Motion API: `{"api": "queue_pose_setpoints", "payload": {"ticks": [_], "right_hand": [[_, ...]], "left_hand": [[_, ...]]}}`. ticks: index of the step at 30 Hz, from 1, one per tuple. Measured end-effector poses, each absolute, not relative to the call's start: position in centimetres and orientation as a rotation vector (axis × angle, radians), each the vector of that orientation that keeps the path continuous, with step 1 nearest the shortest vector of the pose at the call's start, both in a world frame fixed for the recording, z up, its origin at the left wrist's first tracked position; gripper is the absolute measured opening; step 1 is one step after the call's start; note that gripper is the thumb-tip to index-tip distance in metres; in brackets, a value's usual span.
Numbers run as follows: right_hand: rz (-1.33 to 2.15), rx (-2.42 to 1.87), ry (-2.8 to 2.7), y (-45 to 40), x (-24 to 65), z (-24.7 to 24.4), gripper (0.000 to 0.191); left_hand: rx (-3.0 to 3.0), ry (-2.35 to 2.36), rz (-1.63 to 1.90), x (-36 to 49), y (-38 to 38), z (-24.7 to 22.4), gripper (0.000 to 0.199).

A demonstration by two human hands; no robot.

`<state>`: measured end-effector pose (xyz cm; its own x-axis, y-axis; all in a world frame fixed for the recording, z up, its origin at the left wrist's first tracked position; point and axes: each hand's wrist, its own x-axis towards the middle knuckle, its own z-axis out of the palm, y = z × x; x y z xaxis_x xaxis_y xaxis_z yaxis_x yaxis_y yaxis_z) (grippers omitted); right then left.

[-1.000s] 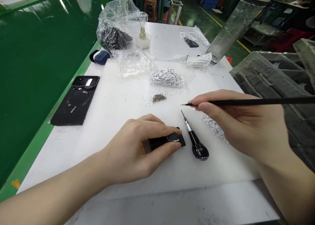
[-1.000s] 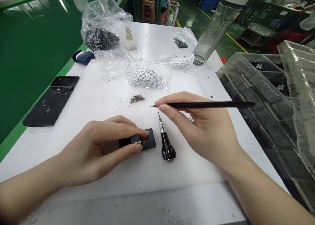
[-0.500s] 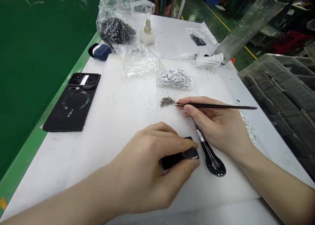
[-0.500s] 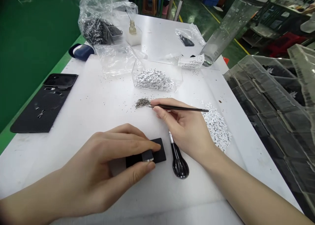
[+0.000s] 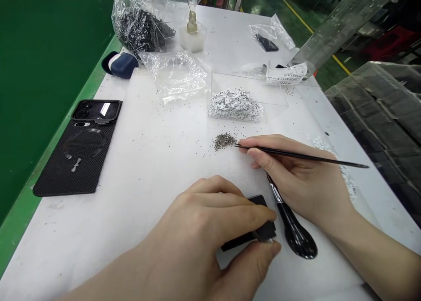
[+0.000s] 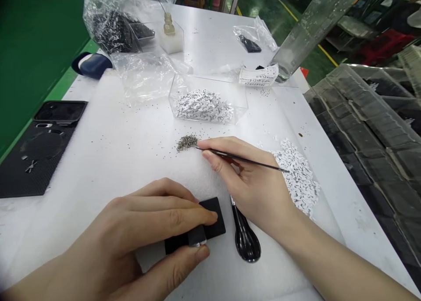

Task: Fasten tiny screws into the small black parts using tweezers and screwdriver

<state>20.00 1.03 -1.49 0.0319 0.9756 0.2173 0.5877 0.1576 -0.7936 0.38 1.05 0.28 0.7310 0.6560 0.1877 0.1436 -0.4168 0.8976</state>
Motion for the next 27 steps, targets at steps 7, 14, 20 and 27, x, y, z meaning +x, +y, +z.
{"api": "queue_pose_setpoints", "payload": {"ticks": [7,14,20,27], "right_hand": [[0.605,-1.463,-1.691,0.84,20.16,-1.58,0.017],[0.560,-1.416,-1.746,0.76,20.28,-1.83,0.018],[0.551,-1.485,-1.725,0.67,20.25,-1.53,0.017],[0.530,-1.551,-1.731,0.62,20.30,-1.39,0.015]], "left_hand": [[1.897,0.605,0.667,0.02,0.79,-0.33,0.012],[1.953,0.599,0.631,-0.07,1.06,0.13,0.007],[1.943,0.595,0.573,-0.02,0.96,0.48,0.008],[1.883,0.550,0.602,-0.11,1.07,0.05,0.007]]}}
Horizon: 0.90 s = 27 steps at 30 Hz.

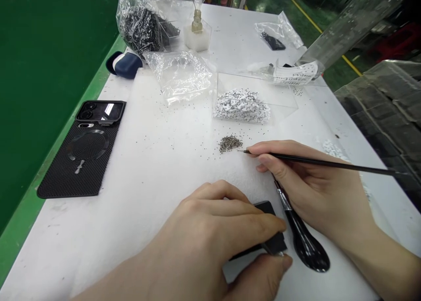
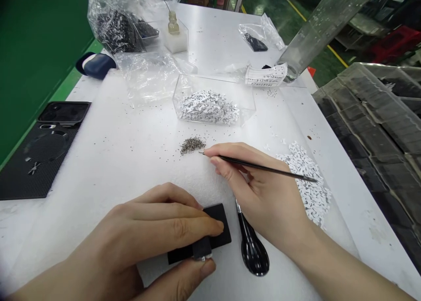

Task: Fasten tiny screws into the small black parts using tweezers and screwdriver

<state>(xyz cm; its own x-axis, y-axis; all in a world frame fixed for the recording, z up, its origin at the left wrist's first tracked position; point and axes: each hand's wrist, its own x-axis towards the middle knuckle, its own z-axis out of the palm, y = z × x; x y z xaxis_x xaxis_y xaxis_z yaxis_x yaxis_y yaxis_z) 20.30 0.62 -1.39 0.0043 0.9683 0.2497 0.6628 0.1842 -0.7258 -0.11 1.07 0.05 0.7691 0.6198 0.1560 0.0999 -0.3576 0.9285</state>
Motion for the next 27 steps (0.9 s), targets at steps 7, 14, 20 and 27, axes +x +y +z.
{"api": "queue_pose_setpoints", "payload": {"ticks": [7,14,20,27], "right_hand": [[0.492,-1.542,-1.749,0.57,20.33,-1.47,0.015],[0.478,-1.537,-1.751,0.69,20.17,-1.57,0.016],[0.463,-1.551,-1.758,0.72,20.25,-1.54,0.017],[0.492,-1.556,-1.751,0.72,20.25,-1.54,0.017]], "left_hand": [[1.899,0.553,0.629,-0.16,0.73,-0.14,0.012],[1.912,0.580,0.626,-0.04,0.68,0.19,0.010],[1.943,0.529,0.629,0.02,0.82,0.02,0.008],[1.973,0.563,0.649,0.06,1.01,-0.01,0.006]]}}
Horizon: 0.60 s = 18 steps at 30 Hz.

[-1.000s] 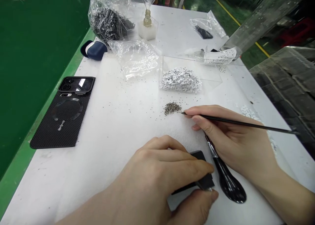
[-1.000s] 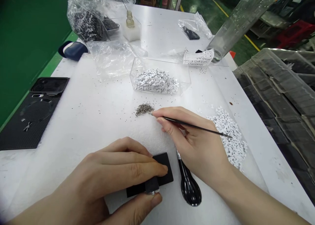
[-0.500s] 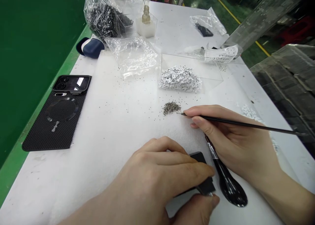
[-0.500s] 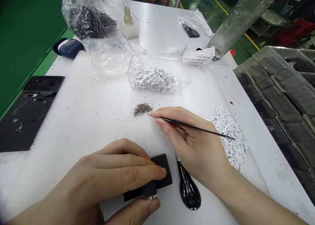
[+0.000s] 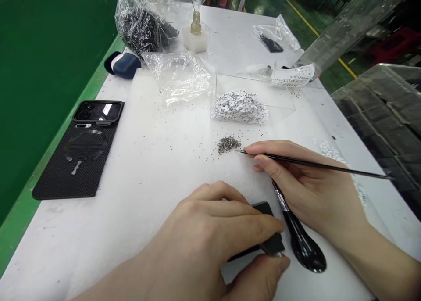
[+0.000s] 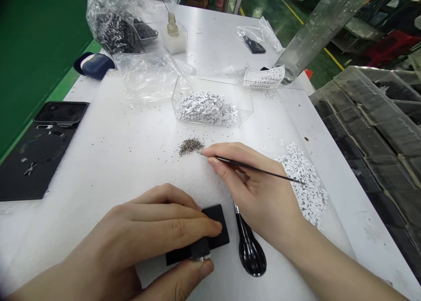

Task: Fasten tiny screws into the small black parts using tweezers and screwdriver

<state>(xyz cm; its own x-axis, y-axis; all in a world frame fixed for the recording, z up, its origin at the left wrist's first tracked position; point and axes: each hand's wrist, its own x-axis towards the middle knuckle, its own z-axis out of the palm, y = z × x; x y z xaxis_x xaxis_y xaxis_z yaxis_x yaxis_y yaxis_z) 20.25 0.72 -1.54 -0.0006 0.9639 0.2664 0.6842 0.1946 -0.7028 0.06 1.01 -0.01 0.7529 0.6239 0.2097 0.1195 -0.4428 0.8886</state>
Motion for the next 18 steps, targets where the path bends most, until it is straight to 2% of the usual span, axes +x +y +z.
{"api": "queue_pose_setpoints", "payload": {"ticks": [7,12,18], "right_hand": [[0.535,-1.568,-1.680,0.3,20.3,-1.3,0.015],[0.480,-1.461,-1.657,-2.3,21.3,0.8,0.023],[0.814,-1.163,-1.634,-5.2,21.9,2.1,0.020]], "left_hand": [[1.964,0.591,0.600,-0.1,1.0,0.1,0.010],[1.925,0.583,0.634,-0.3,0.7,0.7,0.019],[2.001,0.594,0.651,-0.3,0.2,0.6,0.017]]}}
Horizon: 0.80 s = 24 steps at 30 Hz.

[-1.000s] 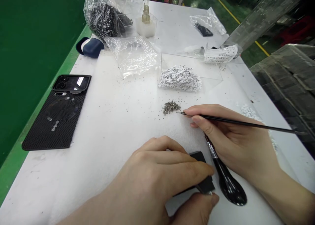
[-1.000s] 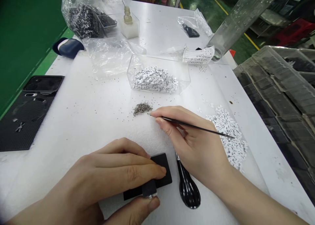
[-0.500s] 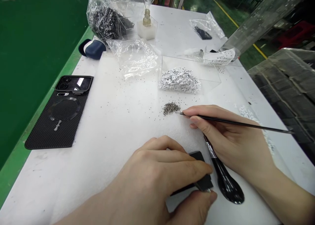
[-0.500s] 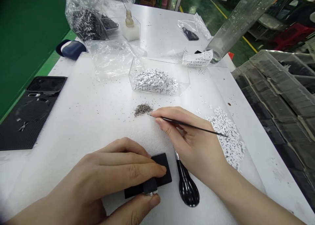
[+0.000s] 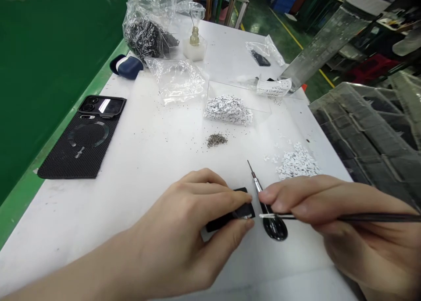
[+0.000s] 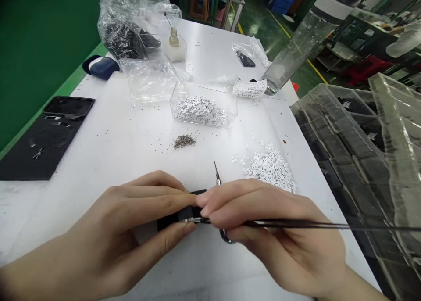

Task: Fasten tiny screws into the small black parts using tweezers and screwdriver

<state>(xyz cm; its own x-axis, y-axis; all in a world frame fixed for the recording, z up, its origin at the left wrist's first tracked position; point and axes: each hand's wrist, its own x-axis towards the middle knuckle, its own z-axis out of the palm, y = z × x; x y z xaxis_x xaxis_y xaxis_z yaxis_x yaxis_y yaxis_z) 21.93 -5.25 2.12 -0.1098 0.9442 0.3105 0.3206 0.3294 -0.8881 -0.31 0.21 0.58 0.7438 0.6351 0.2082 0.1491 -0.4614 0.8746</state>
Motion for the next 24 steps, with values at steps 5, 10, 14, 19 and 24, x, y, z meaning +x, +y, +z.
{"api": "queue_pose_setpoints", "payload": {"ticks": [5,10,14,19,24], "right_hand": [[1.032,-0.939,-1.836,-4.6,23.1,1.4,0.040],[1.040,-0.900,-1.859,-4.3,23.5,1.1,0.045],[1.001,-0.902,-1.894,-4.3,23.3,1.3,0.044],[0.965,-0.952,-1.910,-4.1,23.0,1.6,0.039],[0.959,-0.965,-1.914,-4.1,23.0,1.9,0.037]], "left_hand": [[2.042,0.571,0.698,-0.2,0.3,0.3,0.019],[2.051,0.599,0.670,-0.2,0.2,0.3,0.018],[2.034,0.593,0.690,-0.2,0.1,0.4,0.017],[2.028,0.618,0.647,-0.3,0.0,0.5,0.016],[2.022,0.617,0.640,-0.3,0.1,0.5,0.015]]}}
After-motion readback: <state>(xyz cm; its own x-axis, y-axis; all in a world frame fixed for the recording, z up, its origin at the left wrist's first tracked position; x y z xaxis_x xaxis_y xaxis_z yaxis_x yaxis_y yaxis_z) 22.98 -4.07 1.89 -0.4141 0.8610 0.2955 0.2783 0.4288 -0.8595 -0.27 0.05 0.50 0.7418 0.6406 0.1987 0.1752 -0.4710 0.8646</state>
